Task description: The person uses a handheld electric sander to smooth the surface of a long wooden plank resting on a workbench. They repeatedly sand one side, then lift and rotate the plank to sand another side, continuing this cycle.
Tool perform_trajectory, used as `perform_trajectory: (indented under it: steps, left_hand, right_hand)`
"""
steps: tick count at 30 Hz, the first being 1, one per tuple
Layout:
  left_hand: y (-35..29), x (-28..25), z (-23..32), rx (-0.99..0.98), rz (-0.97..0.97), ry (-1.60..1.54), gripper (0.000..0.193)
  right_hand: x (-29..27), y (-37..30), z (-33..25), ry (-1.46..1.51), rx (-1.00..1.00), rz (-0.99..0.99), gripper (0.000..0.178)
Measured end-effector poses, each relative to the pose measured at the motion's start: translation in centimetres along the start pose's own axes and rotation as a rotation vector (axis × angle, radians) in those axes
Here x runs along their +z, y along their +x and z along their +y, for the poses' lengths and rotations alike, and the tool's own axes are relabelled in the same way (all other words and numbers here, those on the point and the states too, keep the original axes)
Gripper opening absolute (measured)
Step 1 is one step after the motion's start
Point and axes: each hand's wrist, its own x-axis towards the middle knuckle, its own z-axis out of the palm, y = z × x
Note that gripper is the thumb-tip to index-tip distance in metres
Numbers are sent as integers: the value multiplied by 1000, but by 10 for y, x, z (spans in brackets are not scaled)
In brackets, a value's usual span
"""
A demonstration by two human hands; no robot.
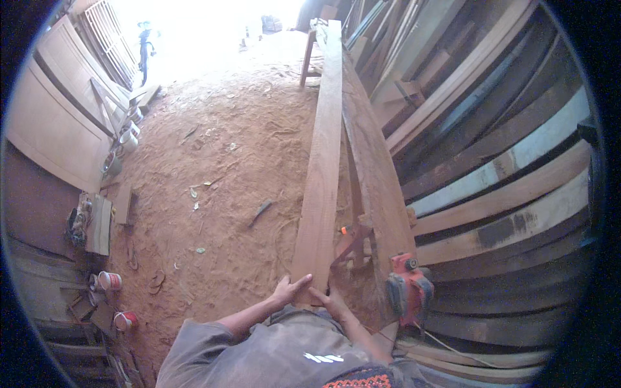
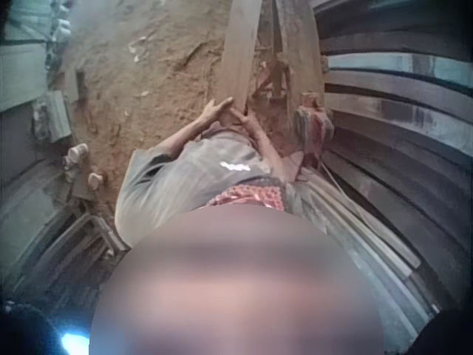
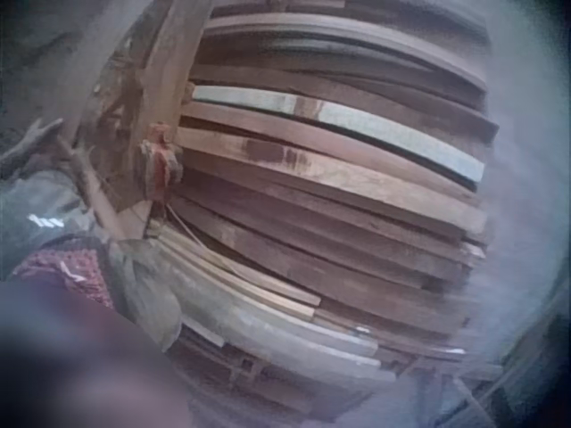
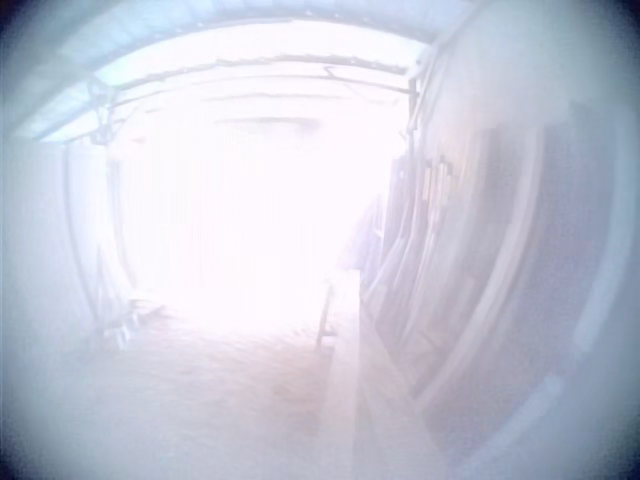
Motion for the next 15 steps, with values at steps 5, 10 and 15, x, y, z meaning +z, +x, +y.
perform_trajectory:
  steps: [5,10,15]
  left_hand:
    - [9,74,-7,38,-7,-43,83]
    - [-14,113,39,6,-79,77,87]
    - [-117,115,138,206,-320,-65,100]
  right_hand:
    - [-59,-28,-37,213,25,42,80]
    - [-95,-55,-64,192,62,32,87]
    - [-137,-108,-141,-145,-365,9,106]
